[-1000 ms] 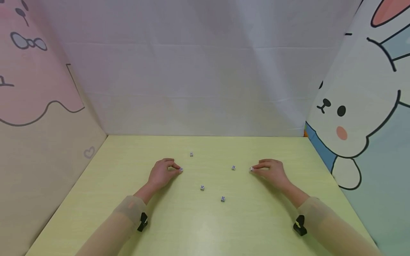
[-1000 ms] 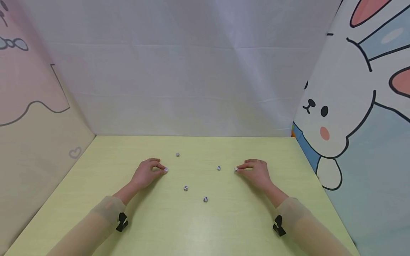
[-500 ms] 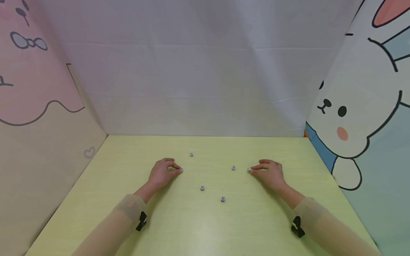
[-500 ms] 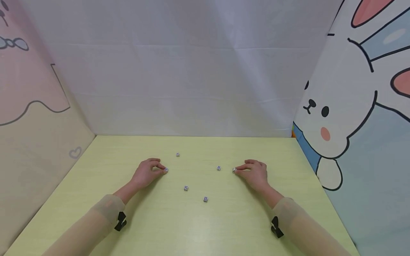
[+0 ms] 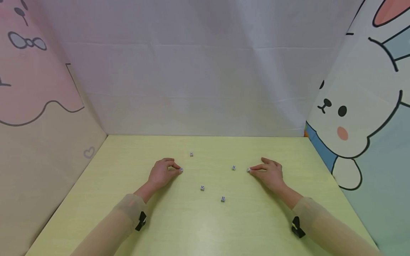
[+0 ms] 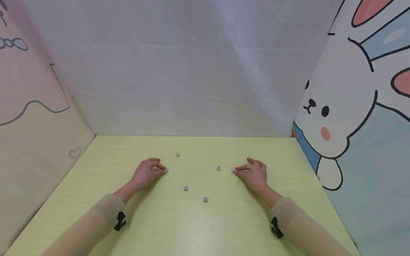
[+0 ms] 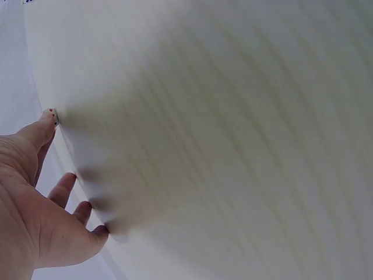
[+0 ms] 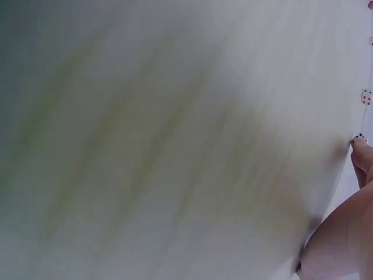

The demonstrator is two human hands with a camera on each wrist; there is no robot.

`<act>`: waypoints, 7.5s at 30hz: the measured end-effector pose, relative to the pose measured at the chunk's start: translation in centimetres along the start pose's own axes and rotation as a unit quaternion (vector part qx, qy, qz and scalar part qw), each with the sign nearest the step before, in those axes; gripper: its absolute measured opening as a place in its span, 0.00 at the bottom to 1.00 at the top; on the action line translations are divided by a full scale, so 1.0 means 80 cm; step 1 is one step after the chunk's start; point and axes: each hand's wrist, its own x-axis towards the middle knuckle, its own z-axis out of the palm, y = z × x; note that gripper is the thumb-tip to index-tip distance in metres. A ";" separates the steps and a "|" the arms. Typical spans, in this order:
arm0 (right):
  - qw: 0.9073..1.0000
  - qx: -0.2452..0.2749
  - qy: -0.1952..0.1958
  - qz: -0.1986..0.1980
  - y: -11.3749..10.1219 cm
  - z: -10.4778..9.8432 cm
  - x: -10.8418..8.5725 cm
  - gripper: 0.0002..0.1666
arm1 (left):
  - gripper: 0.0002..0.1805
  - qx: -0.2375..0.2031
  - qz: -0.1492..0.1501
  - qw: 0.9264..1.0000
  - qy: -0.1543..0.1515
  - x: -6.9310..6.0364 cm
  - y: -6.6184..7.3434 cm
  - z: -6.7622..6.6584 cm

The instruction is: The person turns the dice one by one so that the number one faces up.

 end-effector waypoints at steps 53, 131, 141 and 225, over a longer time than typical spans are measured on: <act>0.978 -0.185 -0.031 -0.087 -0.034 -0.032 0.005 0.08 | 0.07 0.003 -0.004 1.000 -0.022 0.004 0.003 -0.007; 1.000 -0.010 -0.005 -0.011 -0.010 0.005 0.001 0.13 | 0.06 0.002 -0.023 0.999 -0.030 0.008 0.001 -0.007; 0.999 -0.034 -0.006 -0.014 -0.011 0.002 -0.002 0.12 | 0.08 0.002 -0.017 0.999 -0.035 0.008 0.003 -0.009; 0.946 -0.265 -0.067 -0.173 -0.037 -0.025 0.028 0.02 | 0.07 0.003 -0.020 0.999 -0.037 0.013 0.000 -0.011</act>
